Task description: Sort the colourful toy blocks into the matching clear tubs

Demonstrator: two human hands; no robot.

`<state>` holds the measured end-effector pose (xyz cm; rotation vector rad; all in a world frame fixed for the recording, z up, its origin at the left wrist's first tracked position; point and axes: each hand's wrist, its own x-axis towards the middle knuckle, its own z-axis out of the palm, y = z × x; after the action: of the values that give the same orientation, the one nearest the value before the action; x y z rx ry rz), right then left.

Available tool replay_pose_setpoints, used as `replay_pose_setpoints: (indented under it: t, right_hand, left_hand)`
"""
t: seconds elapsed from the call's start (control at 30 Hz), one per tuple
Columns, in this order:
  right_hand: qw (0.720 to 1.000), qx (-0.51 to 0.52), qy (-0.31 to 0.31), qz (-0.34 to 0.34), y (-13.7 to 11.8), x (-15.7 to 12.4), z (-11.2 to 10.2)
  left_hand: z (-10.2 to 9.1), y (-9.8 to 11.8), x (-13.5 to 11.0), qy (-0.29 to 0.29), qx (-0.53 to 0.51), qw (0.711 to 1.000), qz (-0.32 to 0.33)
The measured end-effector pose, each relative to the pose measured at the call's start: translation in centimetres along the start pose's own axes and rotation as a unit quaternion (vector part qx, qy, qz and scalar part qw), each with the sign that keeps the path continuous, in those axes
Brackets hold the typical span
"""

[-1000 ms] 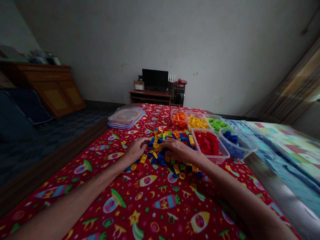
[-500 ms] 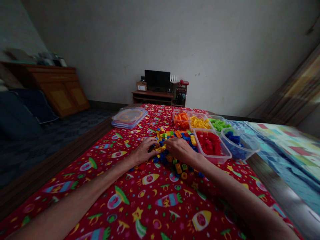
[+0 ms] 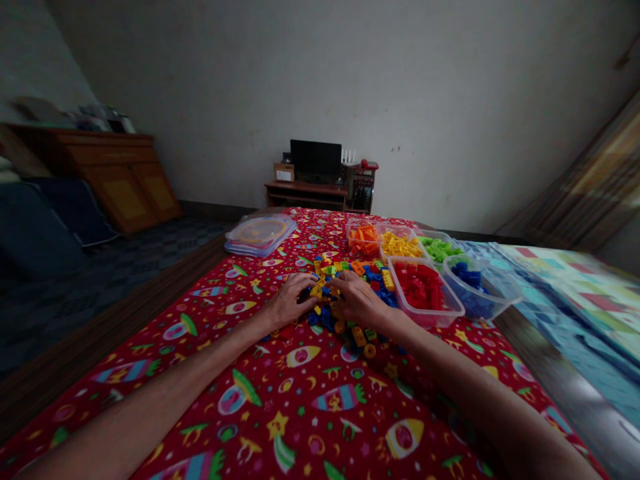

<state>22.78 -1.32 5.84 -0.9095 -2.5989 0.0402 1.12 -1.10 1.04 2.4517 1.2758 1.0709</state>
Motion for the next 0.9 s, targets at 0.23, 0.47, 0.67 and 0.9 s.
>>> replay_pose_setpoints:
  t: [0.23, 0.47, 0.67, 0.9]
  right_hand:
    - [0.995, 0.072, 0.061, 0.032, -0.5, 0.2, 0.3]
    - [0.989, 0.142, 0.045, 0.011, -0.1, 0.3, -0.5]
    - [0.984, 0.158, 0.080, 0.029, -0.1, 0.5, -0.4]
    - [0.987, 0.143, 0.015, -0.069, -0.5, 0.3, -0.7]
  left_hand:
    - [0.0, 0.2, 0.0, 0.011, -0.003, 1.000, 0.001]
    - [0.0, 0.3, -0.1, 0.012, -0.002, 1.000, 0.015]
    - [-0.2, 0.4, 0.1, 0.023, 0.003, 0.999, 0.040]
    - [-0.4, 2.2, 0.5, 0.020, -0.025, 0.998, 0.050]
